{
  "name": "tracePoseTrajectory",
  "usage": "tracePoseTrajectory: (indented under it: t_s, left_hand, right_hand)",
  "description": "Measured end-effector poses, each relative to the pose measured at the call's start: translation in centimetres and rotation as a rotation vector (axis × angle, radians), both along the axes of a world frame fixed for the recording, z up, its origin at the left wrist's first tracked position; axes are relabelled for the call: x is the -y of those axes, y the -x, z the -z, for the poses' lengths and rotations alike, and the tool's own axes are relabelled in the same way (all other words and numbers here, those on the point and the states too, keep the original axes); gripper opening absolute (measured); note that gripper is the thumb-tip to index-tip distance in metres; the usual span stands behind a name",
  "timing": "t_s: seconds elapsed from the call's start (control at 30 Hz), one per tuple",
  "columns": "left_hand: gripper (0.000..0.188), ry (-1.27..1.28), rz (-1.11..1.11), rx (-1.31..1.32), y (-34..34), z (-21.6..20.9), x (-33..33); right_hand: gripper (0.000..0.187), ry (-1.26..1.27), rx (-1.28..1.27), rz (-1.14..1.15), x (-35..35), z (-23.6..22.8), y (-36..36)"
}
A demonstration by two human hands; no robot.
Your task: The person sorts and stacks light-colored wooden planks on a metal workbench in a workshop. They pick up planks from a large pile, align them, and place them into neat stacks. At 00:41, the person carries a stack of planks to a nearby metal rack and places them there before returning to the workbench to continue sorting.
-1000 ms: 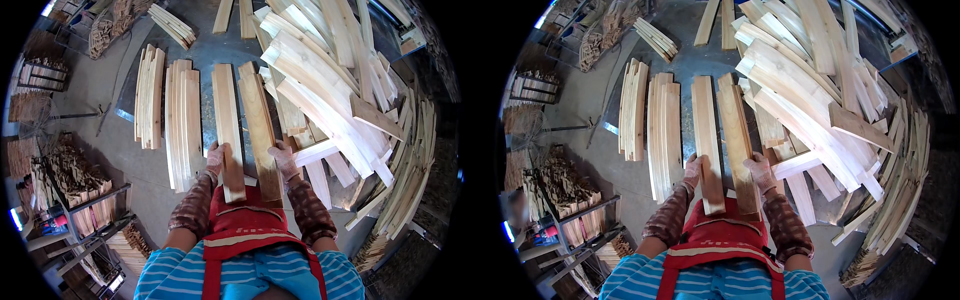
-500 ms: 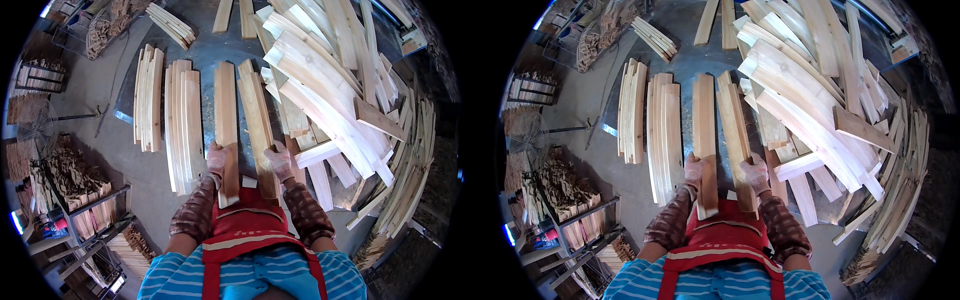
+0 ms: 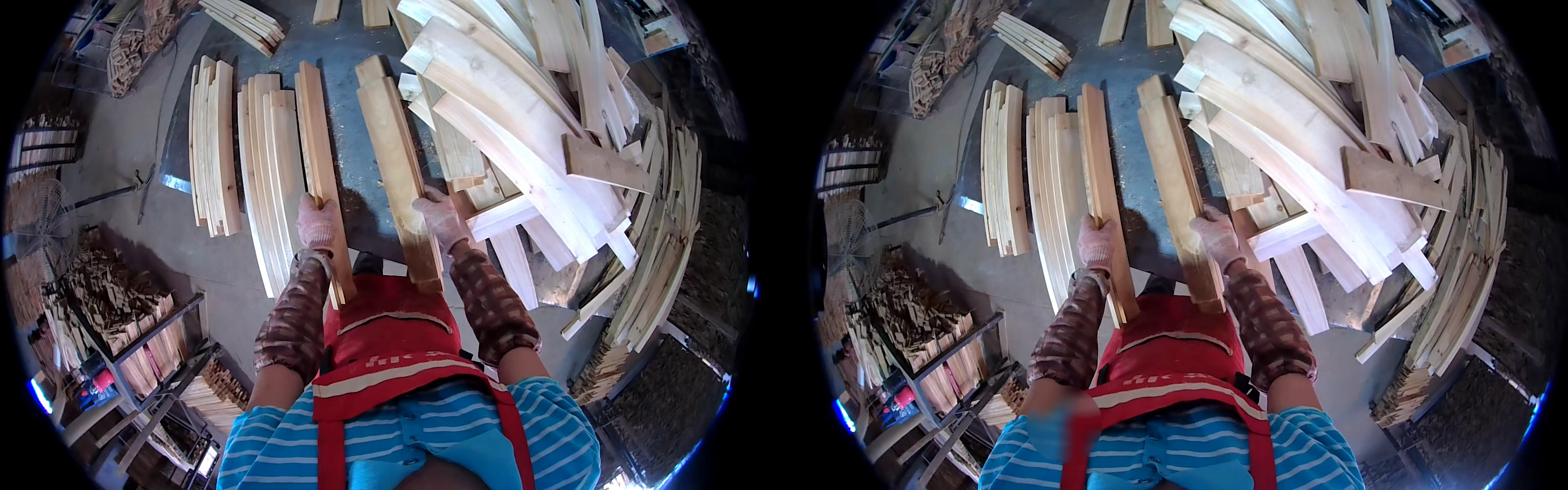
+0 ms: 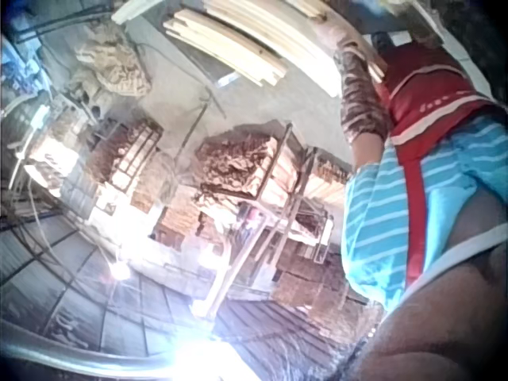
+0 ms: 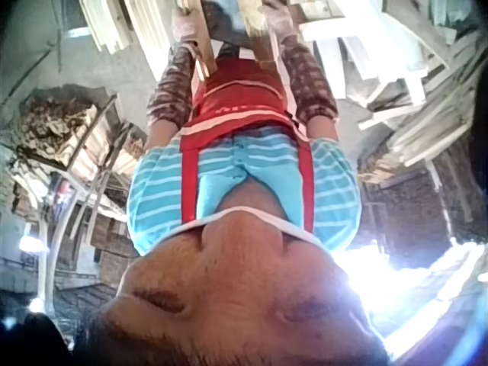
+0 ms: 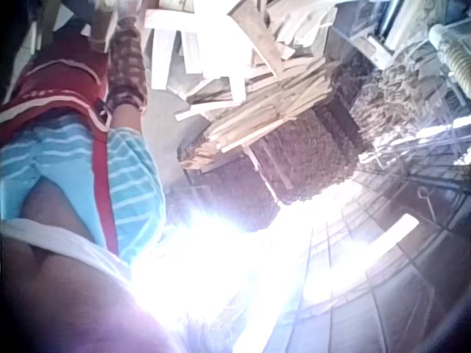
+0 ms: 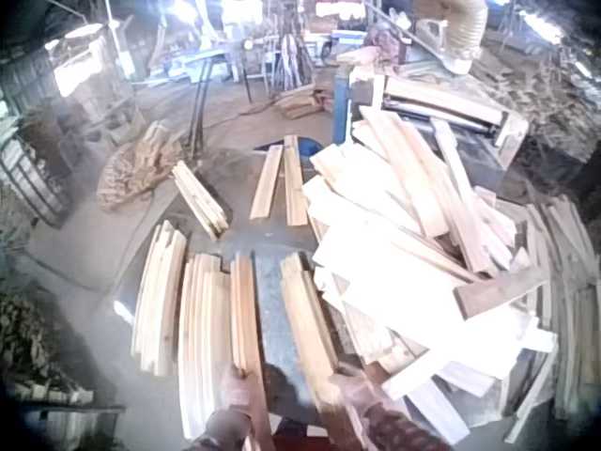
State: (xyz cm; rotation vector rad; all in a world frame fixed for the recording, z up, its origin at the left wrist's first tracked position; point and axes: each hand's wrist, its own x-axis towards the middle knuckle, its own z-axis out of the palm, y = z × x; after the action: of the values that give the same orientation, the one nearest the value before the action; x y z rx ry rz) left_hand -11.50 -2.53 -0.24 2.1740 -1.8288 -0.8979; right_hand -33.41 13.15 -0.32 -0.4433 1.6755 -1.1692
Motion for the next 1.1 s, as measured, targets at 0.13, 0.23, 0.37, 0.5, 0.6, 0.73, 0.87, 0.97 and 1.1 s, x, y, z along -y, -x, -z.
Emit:
tracePoseTrajectory:
  t_s: [0.13,0.23,0.37,0.5,0.6,0.73,0.87,0.97,1.1]
  left_hand:
    - [0.042,-0.097,0.022,-0.067,0.2,-0.3,0.1]
    - [0.041,-0.052,0.002,-0.153,1.1,0.2,-0.4]
    - [0.04,-0.044,0.045,-0.234,1.4,0.9,-0.2]
    - [0.039,-0.006,0.07,-0.311,2.2,1.6,-0.3]
    - [0.04,-0.008,0.016,-0.482,4.4,2.2,-1.6]
    - [0.035,-0.008,0.064,-0.325,9.4,3.3,-4.0]
    - [0.061,-0.008,0.223,-0.137,13.7,1.2,-6.1]
    - [0.099,-0.08,0.277,0.068,16.2,-0.2,-8.2]
    - [0.127,-0.072,0.375,0.442,20.2,-0.7,-11.3]
  right_hand:
    - [0.082,-0.516,-0.715,-0.179,0.9,1.0,-2.3]
    - [0.097,-0.339,-1.218,-0.253,0.4,0.8,-5.8]
    - [0.104,-0.361,-1.166,-0.268,0.4,0.2,-5.8]
    - [0.104,-0.366,-0.634,-0.246,0.4,-5.7,-2.4]
    - [0.086,0.06,-0.048,-0.18,-2.9,-12.5,0.9]
    - [0.086,0.602,0.904,0.055,-7.1,-13.9,2.8]
    - [0.088,1.103,1.256,0.25,-9.8,-20.0,5.3]
    - [0.087,1.342,1.288,0.218,-12.5,-22.3,9.5]
    - [0.086,1.411,1.195,0.337,-18.0,-23.1,15.3]
